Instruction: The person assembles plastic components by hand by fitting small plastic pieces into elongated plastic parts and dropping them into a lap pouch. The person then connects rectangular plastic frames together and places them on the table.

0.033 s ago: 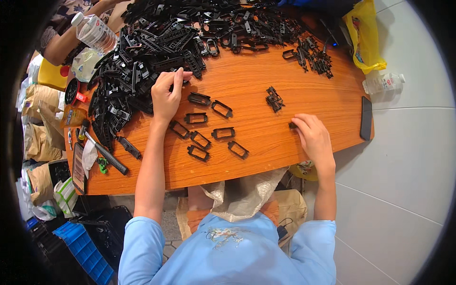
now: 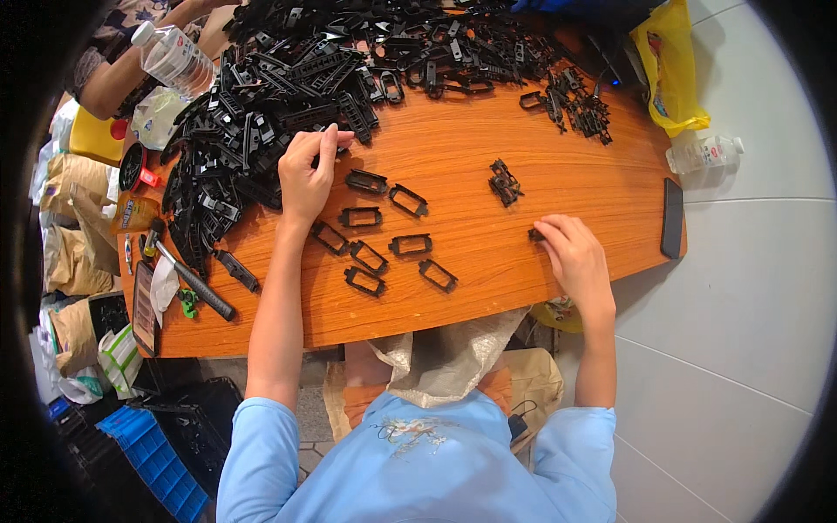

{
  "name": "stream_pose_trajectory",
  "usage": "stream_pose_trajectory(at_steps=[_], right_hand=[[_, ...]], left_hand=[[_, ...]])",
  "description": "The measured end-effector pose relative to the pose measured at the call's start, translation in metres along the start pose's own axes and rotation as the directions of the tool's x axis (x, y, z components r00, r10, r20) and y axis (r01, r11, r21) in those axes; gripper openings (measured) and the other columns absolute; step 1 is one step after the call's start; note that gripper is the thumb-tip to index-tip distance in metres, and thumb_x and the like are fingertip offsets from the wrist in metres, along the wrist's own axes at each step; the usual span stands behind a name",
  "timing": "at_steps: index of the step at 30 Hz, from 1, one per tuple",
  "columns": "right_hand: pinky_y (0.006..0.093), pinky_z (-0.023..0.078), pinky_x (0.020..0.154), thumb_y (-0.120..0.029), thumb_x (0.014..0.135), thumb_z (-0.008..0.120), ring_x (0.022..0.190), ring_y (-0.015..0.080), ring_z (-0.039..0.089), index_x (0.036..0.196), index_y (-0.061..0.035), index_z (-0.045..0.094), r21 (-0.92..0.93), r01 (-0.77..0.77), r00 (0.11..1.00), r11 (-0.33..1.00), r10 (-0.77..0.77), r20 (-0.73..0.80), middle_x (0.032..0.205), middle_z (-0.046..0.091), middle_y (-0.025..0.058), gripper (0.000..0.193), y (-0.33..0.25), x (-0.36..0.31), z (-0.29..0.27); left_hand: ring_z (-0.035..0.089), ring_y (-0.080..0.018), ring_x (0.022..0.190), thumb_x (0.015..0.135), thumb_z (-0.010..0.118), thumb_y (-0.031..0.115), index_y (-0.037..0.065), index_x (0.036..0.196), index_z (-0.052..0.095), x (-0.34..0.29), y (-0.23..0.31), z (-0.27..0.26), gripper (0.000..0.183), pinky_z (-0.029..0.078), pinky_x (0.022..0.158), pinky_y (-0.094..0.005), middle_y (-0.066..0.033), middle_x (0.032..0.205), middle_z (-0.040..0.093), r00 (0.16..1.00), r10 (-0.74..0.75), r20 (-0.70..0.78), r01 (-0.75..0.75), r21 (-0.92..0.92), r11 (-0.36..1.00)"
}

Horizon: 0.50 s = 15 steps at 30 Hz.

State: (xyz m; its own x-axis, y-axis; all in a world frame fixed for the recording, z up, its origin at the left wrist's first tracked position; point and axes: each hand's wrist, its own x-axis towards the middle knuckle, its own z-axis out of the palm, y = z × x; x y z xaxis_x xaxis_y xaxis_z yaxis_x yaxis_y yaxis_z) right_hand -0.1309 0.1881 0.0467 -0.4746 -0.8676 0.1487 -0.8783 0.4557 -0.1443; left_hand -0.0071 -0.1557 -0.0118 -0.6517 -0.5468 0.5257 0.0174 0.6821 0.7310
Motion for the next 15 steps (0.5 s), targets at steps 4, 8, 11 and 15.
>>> stream_pose_trajectory(at_steps=[4,8,11,15], right_hand=[[0.0345,0.051,0.078,0.003,0.081,0.064,0.094,0.0282,0.061,0.112,-0.0009,0.062,0.26,-0.076,0.995,0.963,0.089,-0.038,0.103,0.062,0.0112,0.032,-0.038,0.016,0.0],[0.0317,0.053,0.072,0.003,0.081,0.066,0.093,0.0246,0.063,0.104,-0.0005,0.065,0.529,0.009,0.99,0.848,0.068,-0.126,0.105,0.065,0.0118,0.024,-0.068,0.054,0.016],[0.0291,0.054,0.066,0.001,0.079,0.069,0.092,0.0219,0.064,0.098,0.0002,0.065,0.627,0.024,0.991,0.778,0.067,-0.12,0.105,0.067,0.0107,0.019,-0.073,0.07,0.029],[0.0274,0.053,0.065,-0.001,0.078,0.071,0.086,0.0202,0.065,0.091,0.001,0.064,0.529,0.142,0.969,0.837,-0.009,-0.247,0.101,0.068,0.0096,0.015,-0.076,0.092,0.038]], left_hand=[[0.057,-0.0139,0.068,0.095,0.056,0.015,0.005,0.088,0.074,0.001,0.0,0.003,0.022,0.047,0.061,-0.0273,-0.0045,0.075,0.07,1.0,-0.003,0.004,0.003,-0.003,1.0],[0.057,-0.0141,0.069,0.095,0.056,0.015,0.005,0.088,0.074,0.0,-0.002,0.0,0.021,0.047,0.062,-0.0276,-0.0043,0.075,0.07,1.0,-0.01,0.001,0.01,-0.002,1.0],[0.058,-0.0145,0.07,0.095,0.056,0.015,0.005,0.088,0.074,0.001,0.001,0.001,0.021,0.047,0.062,-0.0278,-0.0043,0.075,0.069,1.0,-0.018,0.003,0.018,-0.007,1.0],[0.059,-0.015,0.071,0.095,0.056,0.015,0.005,0.088,0.074,0.0,0.002,0.001,0.021,0.048,0.063,-0.0283,-0.0045,0.075,0.07,1.0,-0.024,0.003,0.024,-0.016,1.0]])
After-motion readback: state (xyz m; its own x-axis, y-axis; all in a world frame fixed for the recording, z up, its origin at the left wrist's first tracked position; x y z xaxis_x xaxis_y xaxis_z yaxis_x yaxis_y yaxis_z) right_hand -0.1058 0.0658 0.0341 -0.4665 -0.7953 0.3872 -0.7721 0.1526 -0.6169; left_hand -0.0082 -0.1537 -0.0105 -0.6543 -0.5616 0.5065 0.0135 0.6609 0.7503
